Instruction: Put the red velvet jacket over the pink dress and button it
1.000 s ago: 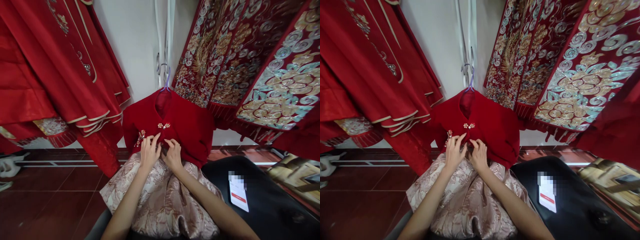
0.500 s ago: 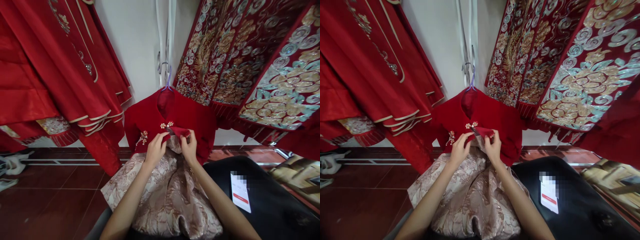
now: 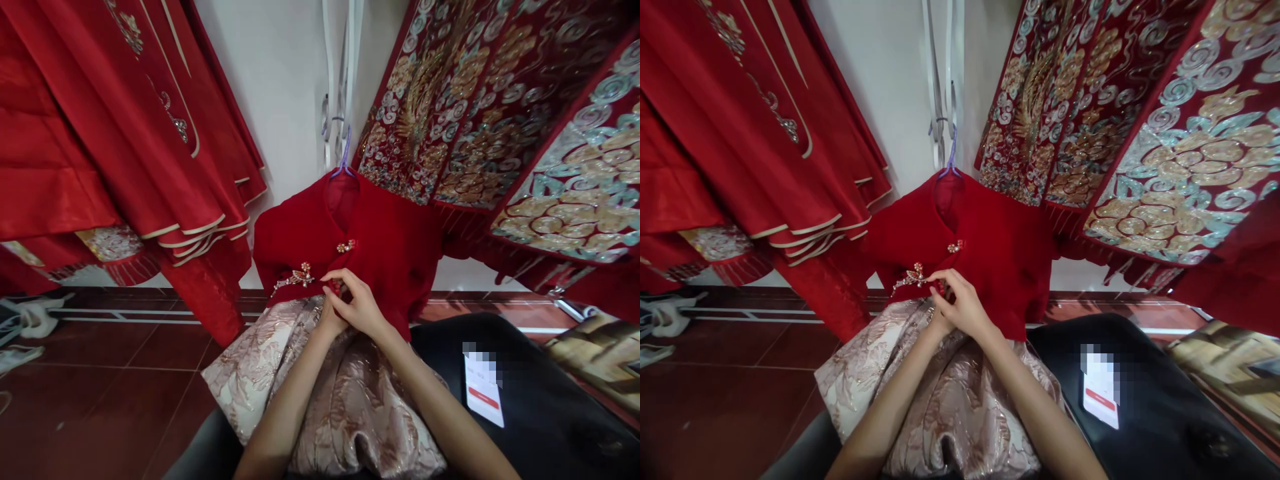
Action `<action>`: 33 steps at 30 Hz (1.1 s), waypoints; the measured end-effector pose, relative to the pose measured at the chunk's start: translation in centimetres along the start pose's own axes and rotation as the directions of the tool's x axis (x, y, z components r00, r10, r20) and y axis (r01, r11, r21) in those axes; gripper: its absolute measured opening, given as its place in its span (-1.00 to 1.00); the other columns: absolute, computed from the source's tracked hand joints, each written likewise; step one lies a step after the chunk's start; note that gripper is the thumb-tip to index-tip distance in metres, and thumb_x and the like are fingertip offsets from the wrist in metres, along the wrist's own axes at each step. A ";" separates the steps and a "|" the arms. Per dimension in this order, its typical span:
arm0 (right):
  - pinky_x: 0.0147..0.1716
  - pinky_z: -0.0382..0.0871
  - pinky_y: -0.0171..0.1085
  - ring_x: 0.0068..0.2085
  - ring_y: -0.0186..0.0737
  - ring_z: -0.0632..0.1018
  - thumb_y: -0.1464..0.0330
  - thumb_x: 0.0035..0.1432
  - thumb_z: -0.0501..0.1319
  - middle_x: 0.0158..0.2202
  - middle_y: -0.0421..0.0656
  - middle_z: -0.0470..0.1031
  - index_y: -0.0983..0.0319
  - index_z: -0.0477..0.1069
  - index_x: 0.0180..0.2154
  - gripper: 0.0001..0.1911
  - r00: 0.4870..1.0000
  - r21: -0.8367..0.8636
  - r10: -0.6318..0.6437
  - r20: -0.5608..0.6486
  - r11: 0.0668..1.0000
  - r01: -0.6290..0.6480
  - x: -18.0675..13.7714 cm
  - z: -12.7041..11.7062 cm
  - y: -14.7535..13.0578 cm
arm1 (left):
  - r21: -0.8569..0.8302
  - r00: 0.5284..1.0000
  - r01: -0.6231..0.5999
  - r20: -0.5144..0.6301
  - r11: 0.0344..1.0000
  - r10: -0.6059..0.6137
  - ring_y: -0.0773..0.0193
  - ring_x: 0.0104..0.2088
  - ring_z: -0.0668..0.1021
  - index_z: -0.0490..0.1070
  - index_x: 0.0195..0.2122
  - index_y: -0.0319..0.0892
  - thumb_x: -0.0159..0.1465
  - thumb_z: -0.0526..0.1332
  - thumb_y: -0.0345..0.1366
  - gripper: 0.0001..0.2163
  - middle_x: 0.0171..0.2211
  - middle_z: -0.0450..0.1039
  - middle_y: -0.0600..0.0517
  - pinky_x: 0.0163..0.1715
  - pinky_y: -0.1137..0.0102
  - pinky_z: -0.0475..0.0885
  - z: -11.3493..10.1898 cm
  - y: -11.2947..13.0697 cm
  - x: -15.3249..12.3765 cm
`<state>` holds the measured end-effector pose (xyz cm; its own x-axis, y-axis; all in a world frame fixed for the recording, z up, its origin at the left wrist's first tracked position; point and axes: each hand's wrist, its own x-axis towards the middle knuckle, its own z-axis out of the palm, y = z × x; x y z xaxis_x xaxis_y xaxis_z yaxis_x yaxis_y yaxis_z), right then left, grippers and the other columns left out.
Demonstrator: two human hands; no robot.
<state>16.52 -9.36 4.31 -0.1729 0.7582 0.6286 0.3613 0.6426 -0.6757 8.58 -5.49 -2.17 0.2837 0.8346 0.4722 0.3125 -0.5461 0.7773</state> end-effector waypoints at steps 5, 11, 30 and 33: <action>-0.06 0.41 -0.20 -0.10 -0.20 0.52 0.35 0.23 0.16 -0.09 -0.12 0.47 0.16 0.39 -0.06 -0.77 0.996 0.034 0.085 -0.020 0.996 -0.084 0.1 -0.2 2.6 | -0.087 0.995 0.017 -0.094 0.996 -0.025 0.18 -0.20 0.56 0.41 -0.24 -0.18 0.25 0.04 -0.39 -0.84 -0.27 0.51 -0.04 -0.13 0.26 0.48 -1.1 -1.4 -0.8; -0.04 0.38 -0.16 -0.11 -0.18 0.50 0.38 0.28 0.07 -0.15 -0.10 0.46 0.17 0.39 -0.06 -0.77 0.998 -0.059 0.065 -0.005 0.996 -0.065 -0.1 -0.2 2.8 | 0.112 0.783 0.043 -0.621 0.993 0.036 0.25 -0.27 0.48 0.35 -0.34 -0.15 0.28 -0.04 -0.34 -0.82 -0.33 0.38 -0.02 -0.19 0.32 0.43 -4.6 -0.8 -0.7; -0.27 0.52 -0.32 -0.34 -0.36 0.51 0.47 0.11 0.23 -0.23 -0.14 0.44 0.23 0.49 -0.15 -0.77 0.994 0.004 0.052 -0.091 0.999 -0.052 3.8 3.8 3.3 | -0.334 0.770 0.030 -0.593 0.942 -0.235 0.33 -0.29 0.57 0.40 -0.25 -0.21 0.14 0.25 -0.27 -0.81 -0.31 0.52 -0.02 -0.20 0.41 0.50 -6.8 -1.6 0.9; -0.27 0.51 -0.35 -0.33 -0.37 0.51 0.48 0.13 0.21 -0.24 -0.16 0.45 0.21 0.53 -0.18 -0.79 0.994 0.007 0.057 -0.096 0.998 -0.057 4.0 4.1 3.4 | -0.441 0.765 -0.033 -0.588 0.897 -0.262 0.30 -0.27 0.58 0.48 -0.24 -0.23 0.10 0.29 -0.32 -0.80 -0.28 0.55 -0.04 -0.17 0.40 0.50 -6.8 -1.5 0.8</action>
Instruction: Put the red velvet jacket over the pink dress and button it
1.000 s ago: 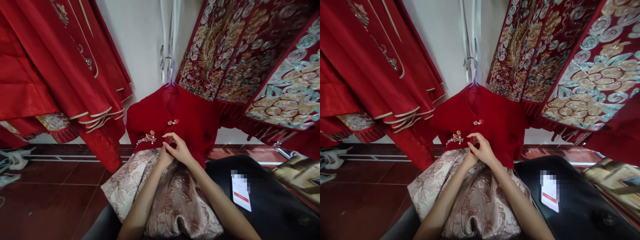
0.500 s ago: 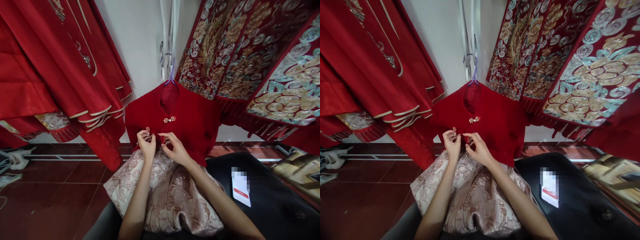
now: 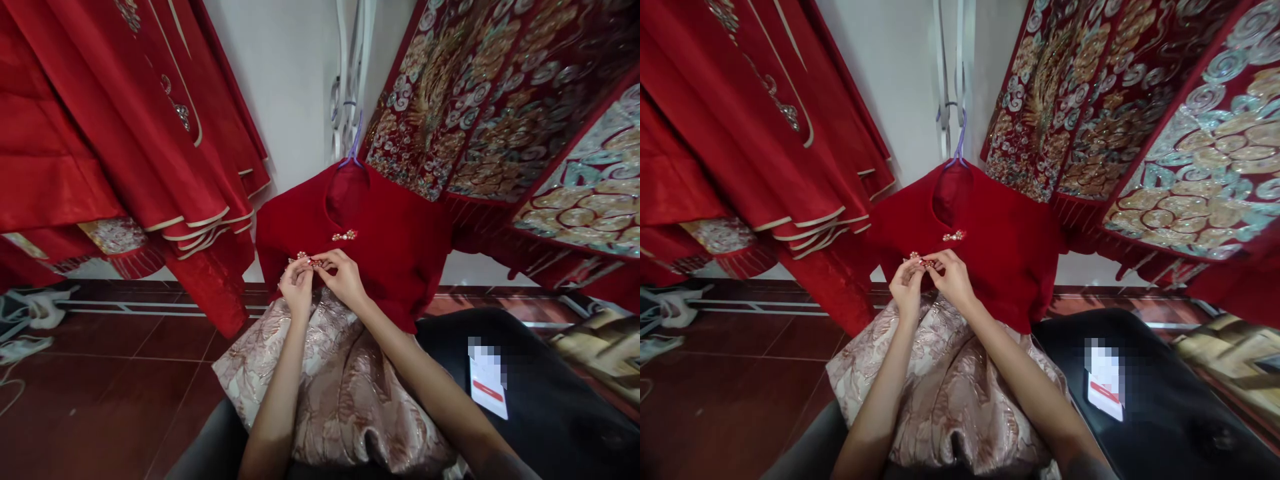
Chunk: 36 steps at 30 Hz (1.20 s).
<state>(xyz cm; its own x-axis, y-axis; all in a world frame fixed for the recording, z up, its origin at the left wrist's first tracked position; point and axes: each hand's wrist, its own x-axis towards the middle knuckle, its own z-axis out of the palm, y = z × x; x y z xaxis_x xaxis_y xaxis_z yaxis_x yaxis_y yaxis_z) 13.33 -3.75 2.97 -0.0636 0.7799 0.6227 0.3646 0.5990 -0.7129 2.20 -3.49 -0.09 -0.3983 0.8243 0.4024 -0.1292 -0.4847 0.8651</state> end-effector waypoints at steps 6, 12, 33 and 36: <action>-0.23 0.51 -0.34 -0.29 -0.34 0.54 0.41 0.22 0.17 -0.23 -0.14 0.46 0.20 0.54 -0.15 -0.79 0.999 0.000 0.015 -0.045 1.000 -0.015 -0.5 0.2 -0.1 | -0.066 1.000 0.030 0.003 0.997 -0.030 0.28 -0.25 0.59 0.51 -0.25 -0.23 0.07 0.35 -0.31 -0.79 -0.28 0.57 -0.05 -0.18 0.40 0.50 0.1 0.1 0.0; -0.22 0.51 -0.34 -0.29 -0.33 0.54 0.36 0.24 0.18 -0.23 -0.13 0.47 0.21 0.54 -0.14 -0.79 0.996 -0.018 0.020 -0.085 1.000 -0.022 -0.5 0.4 -0.1 | -0.024 0.999 0.051 0.008 0.998 -0.051 0.28 -0.28 0.59 0.51 -0.29 -0.24 0.05 0.34 -0.32 -0.80 -0.29 0.58 -0.07 -0.24 0.41 0.51 0.1 -0.2 0.1; -0.19 0.53 -0.32 -0.15 -0.29 0.59 0.35 0.25 0.12 -0.15 -0.13 0.55 0.20 0.44 -0.10 -0.79 0.987 0.091 0.162 0.026 0.982 -0.163 -1.6 -1.0 0.3 | 0.227 0.991 -0.009 0.130 0.974 -0.021 0.25 -0.22 0.58 0.44 -0.27 -0.20 0.21 0.12 -0.35 -0.86 -0.26 0.53 -0.05 -0.11 0.31 0.48 -1.4 -0.9 1.3; -0.20 0.53 -0.30 -0.19 -0.27 0.62 0.32 0.23 0.15 -0.17 -0.14 0.58 0.20 0.45 -0.13 -0.80 0.956 0.090 0.244 0.163 0.961 -0.261 -3.0 -3.1 0.1 | 0.459 0.960 -0.060 0.271 0.887 -0.075 0.21 -0.18 0.53 0.35 -0.21 -0.20 0.15 0.17 -0.37 -0.83 -0.21 0.45 -0.07 -0.05 0.25 0.43 -3.3 -0.2 1.5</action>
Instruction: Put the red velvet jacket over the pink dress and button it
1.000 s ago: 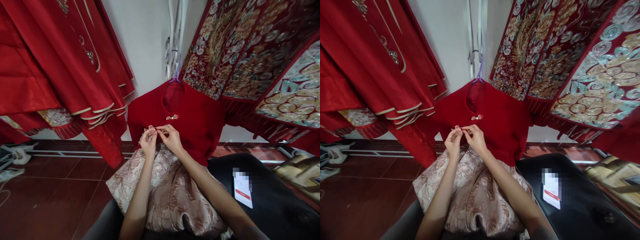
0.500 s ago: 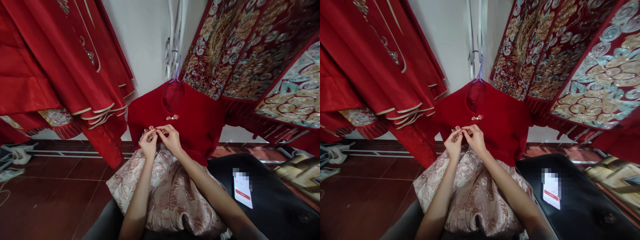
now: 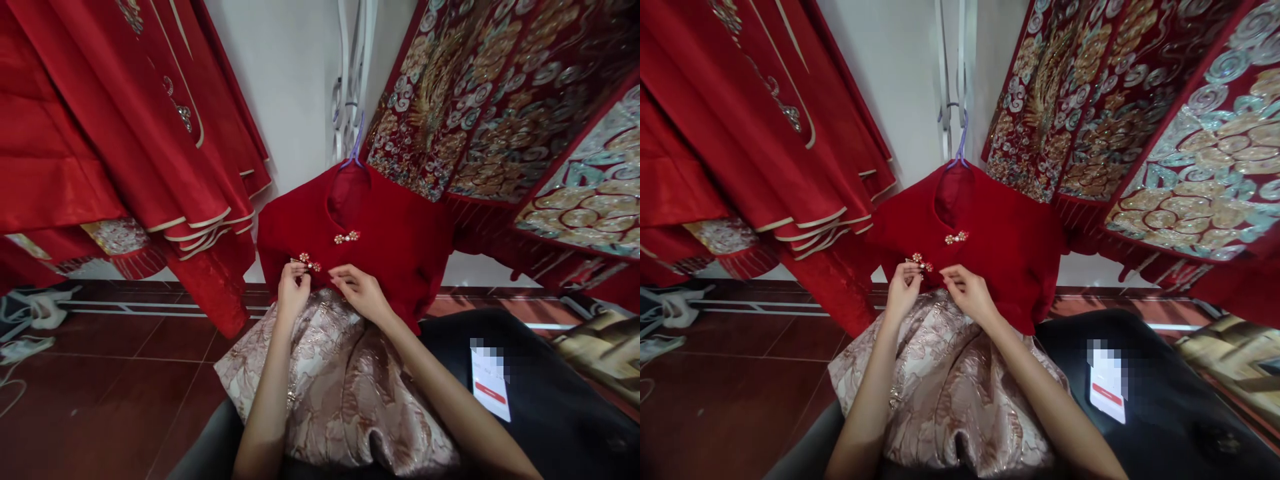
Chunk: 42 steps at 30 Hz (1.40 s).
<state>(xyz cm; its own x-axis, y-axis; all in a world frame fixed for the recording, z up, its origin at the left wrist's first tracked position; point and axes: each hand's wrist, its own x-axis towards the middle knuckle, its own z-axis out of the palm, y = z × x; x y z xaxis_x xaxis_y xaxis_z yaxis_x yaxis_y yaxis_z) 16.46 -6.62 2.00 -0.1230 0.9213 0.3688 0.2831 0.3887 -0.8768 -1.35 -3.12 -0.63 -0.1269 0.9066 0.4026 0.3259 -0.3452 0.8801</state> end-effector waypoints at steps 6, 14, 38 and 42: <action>-0.28 0.44 -0.32 -0.29 -0.27 0.61 0.33 0.18 0.19 -0.29 -0.22 0.61 0.13 0.54 -0.21 -0.83 0.983 -0.411 0.120 0.142 0.910 -0.051 -1.7 -2.2 -2.2 | 0.527 0.953 -0.062 0.283 0.848 -0.106 0.06 -0.09 0.44 0.31 -0.21 -0.17 0.06 0.32 -0.33 -0.71 -0.19 0.33 -0.06 -0.03 0.19 0.34 -2.1 -0.4 -2.9; -0.46 0.23 -0.37 -0.34 -0.26 0.53 0.48 0.00 0.31 -0.29 -0.14 0.51 0.18 0.49 -0.32 -0.86 0.982 -0.713 0.191 0.004 0.689 -0.131 -1.7 -1.8 -0.5 | 0.355 0.928 -0.302 0.320 0.885 0.188 0.17 -0.27 0.44 0.33 -0.37 -0.11 0.34 0.06 -0.28 -0.86 -0.38 0.37 0.02 -0.26 0.34 0.31 -1.2 1.6 -5.4; -0.28 0.49 -0.31 -0.34 -0.29 0.60 0.34 0.01 0.36 -0.40 -0.18 0.61 0.23 0.56 -0.32 -0.86 0.943 0.002 0.107 0.315 0.994 -0.113 -1.3 -1.7 0.3 | -0.169 0.992 0.112 -0.037 0.979 -0.120 0.33 -0.38 0.54 0.36 -0.28 -0.18 0.03 0.24 -0.42 -0.80 -0.39 0.47 0.04 -0.30 0.42 0.47 1.8 -2.7 -4.2; -0.28 0.49 -0.34 -0.31 -0.31 0.59 0.34 0.07 0.32 -0.33 -0.16 0.60 0.24 0.54 -0.29 -0.86 0.989 0.023 0.062 0.136 0.998 -0.065 -1.3 1.3 1.3 | -0.108 0.991 0.102 -0.079 0.989 -0.111 0.33 -0.41 0.54 0.39 -0.34 -0.18 0.03 0.25 -0.41 -0.86 -0.42 0.47 0.06 -0.34 0.44 0.47 1.5 -2.8 -4.0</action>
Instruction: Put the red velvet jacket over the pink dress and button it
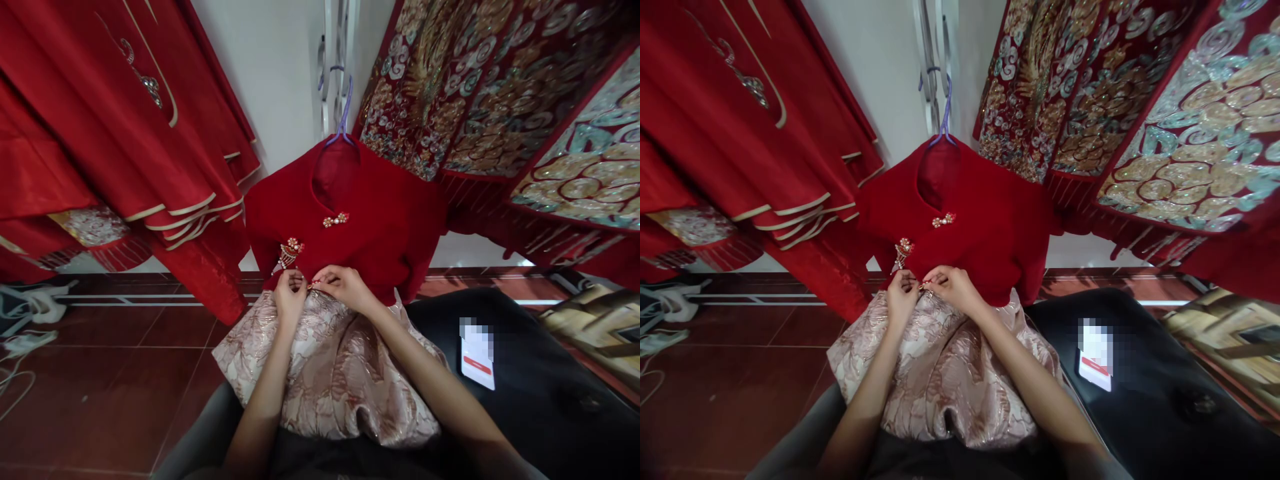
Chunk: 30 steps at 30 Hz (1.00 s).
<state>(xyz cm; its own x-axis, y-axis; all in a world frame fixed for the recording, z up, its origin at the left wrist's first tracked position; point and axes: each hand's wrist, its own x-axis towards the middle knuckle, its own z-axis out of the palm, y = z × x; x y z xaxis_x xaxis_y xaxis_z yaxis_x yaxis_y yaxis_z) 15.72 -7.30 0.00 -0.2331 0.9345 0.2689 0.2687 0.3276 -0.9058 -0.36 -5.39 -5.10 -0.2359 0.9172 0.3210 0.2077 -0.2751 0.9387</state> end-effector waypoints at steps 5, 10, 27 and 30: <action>-0.30 0.48 -0.37 -0.30 -0.33 0.55 0.37 0.15 0.26 -0.26 -0.13 0.54 0.24 0.53 -0.24 -0.87 0.988 -0.093 -0.118 -0.100 0.990 0.109 0.7 1.4 1.1 | -0.051 1.000 -0.002 -0.031 0.999 0.001 0.30 -0.37 0.56 0.43 -0.34 -0.20 0.05 0.27 -0.36 -0.87 -0.39 0.50 0.02 -0.31 0.41 0.49 -0.1 0.1 0.1; -0.21 0.49 -0.28 -0.26 -0.29 0.51 0.42 0.24 0.16 -0.23 -0.12 0.47 0.10 0.51 -0.02 -0.69 0.982 -0.241 -0.186 0.022 0.953 0.185 1.4 0.9 1.5 | -0.126 0.999 -0.029 -0.043 0.992 0.023 0.29 -0.31 0.58 0.47 -0.29 -0.22 0.10 0.26 -0.32 -0.85 -0.31 0.55 -0.04 -0.24 0.38 0.51 0.0 0.6 -0.2; -0.34 0.47 -0.35 -0.29 -0.31 0.49 0.36 0.22 0.19 -0.28 -0.13 0.44 0.19 0.51 -0.02 -0.70 0.991 -0.109 -0.126 -0.042 0.987 0.121 2.1 1.5 1.8 | -0.230 0.999 0.038 0.019 0.972 -0.035 0.28 -0.28 0.60 0.49 -0.22 -0.25 0.04 0.34 -0.30 -0.74 -0.21 0.56 -0.11 -0.17 0.34 0.52 0.0 0.2 -0.2; -0.34 0.47 -0.35 -0.29 -0.31 0.50 0.37 0.22 0.19 -0.27 -0.12 0.44 0.20 0.51 -0.03 -0.71 0.990 -0.105 -0.131 -0.048 0.986 0.126 2.2 1.8 1.8 | -0.238 0.999 0.045 0.013 0.970 -0.043 0.27 -0.29 0.60 0.51 -0.22 -0.26 0.04 0.35 -0.30 -0.74 -0.25 0.57 -0.10 -0.17 0.34 0.52 0.0 0.2 -0.2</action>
<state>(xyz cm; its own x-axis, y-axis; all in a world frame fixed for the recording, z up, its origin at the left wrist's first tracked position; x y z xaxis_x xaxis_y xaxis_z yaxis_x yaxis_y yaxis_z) 14.04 -4.89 -1.57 -0.2210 0.8890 0.4011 0.3343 0.4554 -0.8251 -0.28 -5.60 -4.94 -0.2319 0.9320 0.2785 -0.0347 -0.2941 0.9552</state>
